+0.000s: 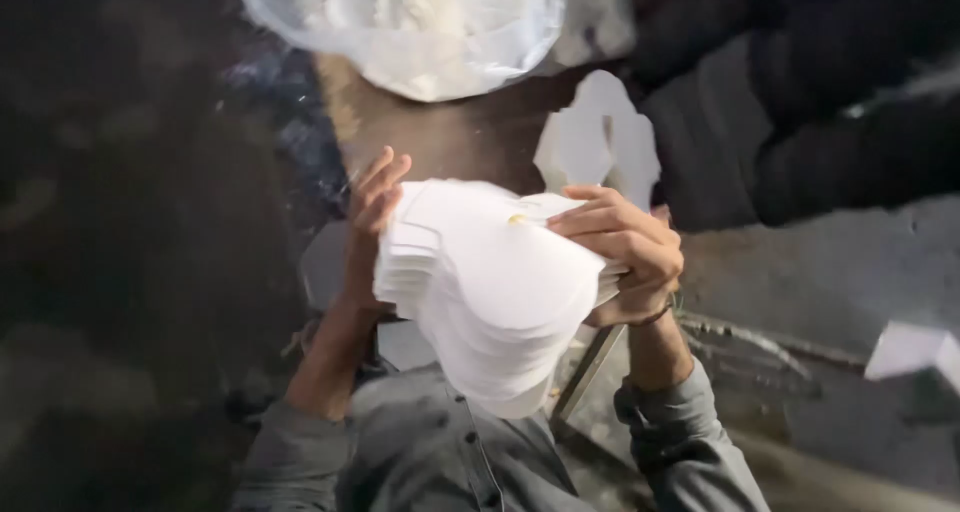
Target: Sorting and peeling apart thin white paper or fabric parts on a production table and organizing them into stacks and bags.
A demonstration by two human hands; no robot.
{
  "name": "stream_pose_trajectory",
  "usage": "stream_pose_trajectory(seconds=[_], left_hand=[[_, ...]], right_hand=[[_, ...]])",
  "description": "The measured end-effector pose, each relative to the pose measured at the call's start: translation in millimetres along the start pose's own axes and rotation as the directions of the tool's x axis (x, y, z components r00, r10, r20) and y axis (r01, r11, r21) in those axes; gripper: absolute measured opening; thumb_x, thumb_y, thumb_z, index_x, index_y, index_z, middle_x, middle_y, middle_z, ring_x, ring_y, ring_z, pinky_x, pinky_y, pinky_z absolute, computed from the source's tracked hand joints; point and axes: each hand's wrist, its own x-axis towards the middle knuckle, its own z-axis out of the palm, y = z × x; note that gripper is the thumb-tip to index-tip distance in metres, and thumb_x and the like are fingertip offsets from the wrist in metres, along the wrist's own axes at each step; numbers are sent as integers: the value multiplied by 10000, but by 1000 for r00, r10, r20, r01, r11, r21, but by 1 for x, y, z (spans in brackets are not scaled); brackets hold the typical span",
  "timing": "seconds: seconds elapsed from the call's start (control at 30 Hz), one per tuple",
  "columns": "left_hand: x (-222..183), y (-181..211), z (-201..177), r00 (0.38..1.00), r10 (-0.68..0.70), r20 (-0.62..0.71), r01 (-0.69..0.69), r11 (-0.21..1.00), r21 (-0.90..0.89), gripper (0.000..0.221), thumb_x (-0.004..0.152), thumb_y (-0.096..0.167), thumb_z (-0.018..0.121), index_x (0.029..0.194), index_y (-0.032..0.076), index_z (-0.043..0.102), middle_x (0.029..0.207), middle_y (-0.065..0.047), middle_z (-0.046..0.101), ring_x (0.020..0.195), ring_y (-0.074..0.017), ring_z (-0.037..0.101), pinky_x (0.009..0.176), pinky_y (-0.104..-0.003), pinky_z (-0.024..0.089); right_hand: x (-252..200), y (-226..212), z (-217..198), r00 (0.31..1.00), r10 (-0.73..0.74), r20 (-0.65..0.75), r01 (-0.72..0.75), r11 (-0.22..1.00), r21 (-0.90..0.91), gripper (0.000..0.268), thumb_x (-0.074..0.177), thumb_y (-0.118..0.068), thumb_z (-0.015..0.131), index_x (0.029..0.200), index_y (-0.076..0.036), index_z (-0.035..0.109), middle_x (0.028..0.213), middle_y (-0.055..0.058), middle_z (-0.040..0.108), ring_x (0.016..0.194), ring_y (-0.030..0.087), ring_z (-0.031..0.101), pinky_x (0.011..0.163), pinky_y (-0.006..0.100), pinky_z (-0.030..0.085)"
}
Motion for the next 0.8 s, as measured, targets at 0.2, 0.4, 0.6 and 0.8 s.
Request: stream_pose_trajectory(seconds=[0.2,0.4,0.6,0.8], left_hand=[[-66,-93,34,962,-167,215,236,905,-354,643,985,207,755,1491,81,379,1589,-261,451,1485,-416,475,1246,-502,407],[-69,-104,84,938,-276,209,244,956,164,548,897,125,764,1372,71,496,1305,-178,660,1260,-308,647,1155,-460,494],[113,9,144,668,-523,529,364,850,381,851,635,293,884,1324,-31,503,952,-220,694,879,-427,692,763,-484,561],[125,-95,290,334,-757,562,613,627,480,710,882,695,551,1286,135,718,1089,-166,768,1027,-352,753,886,-418,573]], right_hand=[[-85,70,40,977,92,-194,-98,995,-22,719,929,-503,860,1262,21,496,1371,280,528,1239,421,596,1113,488,498],[-178,170,50,920,327,-216,-371,904,-212,600,745,-284,923,1194,6,651,1117,154,689,964,312,723,843,386,588],[-91,150,-160,892,444,-83,-428,890,161,504,810,-206,895,1191,53,689,1182,121,720,1011,181,694,898,286,550],[-101,297,-204,518,855,-13,-831,500,-244,790,661,-429,957,1271,-27,654,1092,125,756,944,218,745,838,354,600]])
